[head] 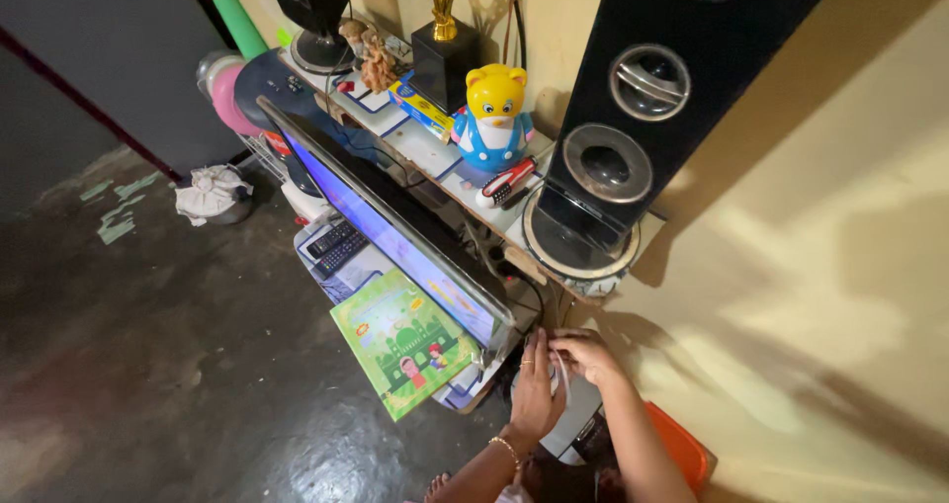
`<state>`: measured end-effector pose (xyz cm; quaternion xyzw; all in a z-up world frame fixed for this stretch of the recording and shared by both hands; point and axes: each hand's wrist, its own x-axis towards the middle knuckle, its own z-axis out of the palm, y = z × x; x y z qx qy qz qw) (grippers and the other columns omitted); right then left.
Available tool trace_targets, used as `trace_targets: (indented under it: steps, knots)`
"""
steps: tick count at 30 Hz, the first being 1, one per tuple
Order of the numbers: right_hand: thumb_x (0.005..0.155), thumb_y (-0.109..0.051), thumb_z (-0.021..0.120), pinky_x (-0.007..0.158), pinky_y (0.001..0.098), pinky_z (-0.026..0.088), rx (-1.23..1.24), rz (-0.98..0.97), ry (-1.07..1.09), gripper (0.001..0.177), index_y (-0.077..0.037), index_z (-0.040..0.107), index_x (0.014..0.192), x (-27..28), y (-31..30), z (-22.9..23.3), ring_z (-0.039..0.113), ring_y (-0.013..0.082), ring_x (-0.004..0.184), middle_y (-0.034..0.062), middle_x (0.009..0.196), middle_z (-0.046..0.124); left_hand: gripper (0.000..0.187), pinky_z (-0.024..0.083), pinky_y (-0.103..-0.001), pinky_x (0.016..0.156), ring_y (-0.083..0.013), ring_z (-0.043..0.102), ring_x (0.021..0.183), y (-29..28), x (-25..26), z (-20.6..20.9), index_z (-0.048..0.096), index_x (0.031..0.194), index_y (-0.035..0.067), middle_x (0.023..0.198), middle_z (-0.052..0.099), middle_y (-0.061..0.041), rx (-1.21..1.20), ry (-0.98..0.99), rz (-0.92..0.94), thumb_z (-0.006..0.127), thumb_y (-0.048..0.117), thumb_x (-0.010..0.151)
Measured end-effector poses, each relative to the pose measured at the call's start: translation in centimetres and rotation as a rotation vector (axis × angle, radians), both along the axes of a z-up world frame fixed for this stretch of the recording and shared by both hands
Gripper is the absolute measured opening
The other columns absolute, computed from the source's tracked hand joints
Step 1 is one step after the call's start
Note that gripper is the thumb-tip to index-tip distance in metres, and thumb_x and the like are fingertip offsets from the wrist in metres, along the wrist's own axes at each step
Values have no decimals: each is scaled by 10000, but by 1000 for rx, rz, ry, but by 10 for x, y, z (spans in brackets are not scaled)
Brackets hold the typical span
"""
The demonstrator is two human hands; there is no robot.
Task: The person unplugs a power adapter from a wall socket, picks up a book from a stack, retrieves a charger from a shelf, then walks to a TV stand and plugs the charger into a socket. The person then places the book on the TV stand.
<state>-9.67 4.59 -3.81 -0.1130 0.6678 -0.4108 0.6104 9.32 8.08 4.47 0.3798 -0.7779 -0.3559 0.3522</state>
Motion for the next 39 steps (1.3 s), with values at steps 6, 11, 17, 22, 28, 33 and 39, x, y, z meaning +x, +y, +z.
trace_targets:
  steps: [6, 11, 17, 22, 28, 33, 39]
  knots:
    - [865, -21, 643, 790, 350, 646, -109, 193, -11, 418, -19, 687, 1280, 15, 64, 60, 764, 191, 910, 117, 1051, 790, 873, 444, -510, 1101, -486, 487, 1368, 32, 36, -29, 135, 1661, 5, 1529, 473, -294, 131, 140, -84, 556, 74, 900]
    - [872, 15, 647, 843, 299, 598, -304, 461, -1, 399, 18, 692, 1268, 38, 126, 101, 755, 164, 933, 134, 1022, 777, 587, 545, -439, 918, -342, 666, 1116, 10, 51, -74, 381, 1504, 16, 1340, 652, -200, 1315, 597, 116, 486, 354, 1036]
    - [902, 39, 639, 855, 301, 586, -345, 818, -154, 310, 46, 684, 1208, 77, 145, 120, 736, 174, 922, 142, 1025, 786, 373, 544, -375, 923, -250, 713, 1068, 8, 120, -58, 569, 1313, 59, 1221, 749, -118, 1566, 741, 41, 441, 288, 1048]
    - [906, -12, 609, 838, 306, 605, -322, 957, -117, 332, 2, 682, 1230, 113, 122, 114, 751, 175, 905, 129, 1030, 798, 238, 539, -366, 924, -196, 710, 1035, 15, 173, -25, 648, 1222, 131, 1141, 742, -63, 1513, 627, 55, 534, 245, 1047]
    - [1047, -427, 443, 813, 319, 573, -110, 629, -353, 509, -84, 660, 1353, 204, 50, 84, 690, 142, 861, 48, 1162, 775, 143, 579, -321, 838, -168, 737, 929, 23, 231, -22, 658, 1116, 78, 1067, 777, -57, 1298, 490, -91, 593, 169, 1026]
    - [1074, -277, 553, 750, 312, 597, -140, 392, -579, 379, 32, 617, 1283, 271, -33, 81, 712, 180, 820, 189, 1142, 728, 106, 578, -276, 835, -105, 688, 904, 46, 259, -33, 725, 1050, 12, 977, 760, -52, 810, 344, -237, 645, 73, 1018]
    - [1046, -230, 540, 510, 220, 442, -289, 320, -377, 346, -3, 643, 1287, 301, -76, 126, 492, 63, 563, 48, 861, 648, 103, 553, -287, 714, -85, 674, 743, 60, 269, -29, 804, 1007, 139, 853, 770, -34, 695, -85, -66, 725, 154, 944]
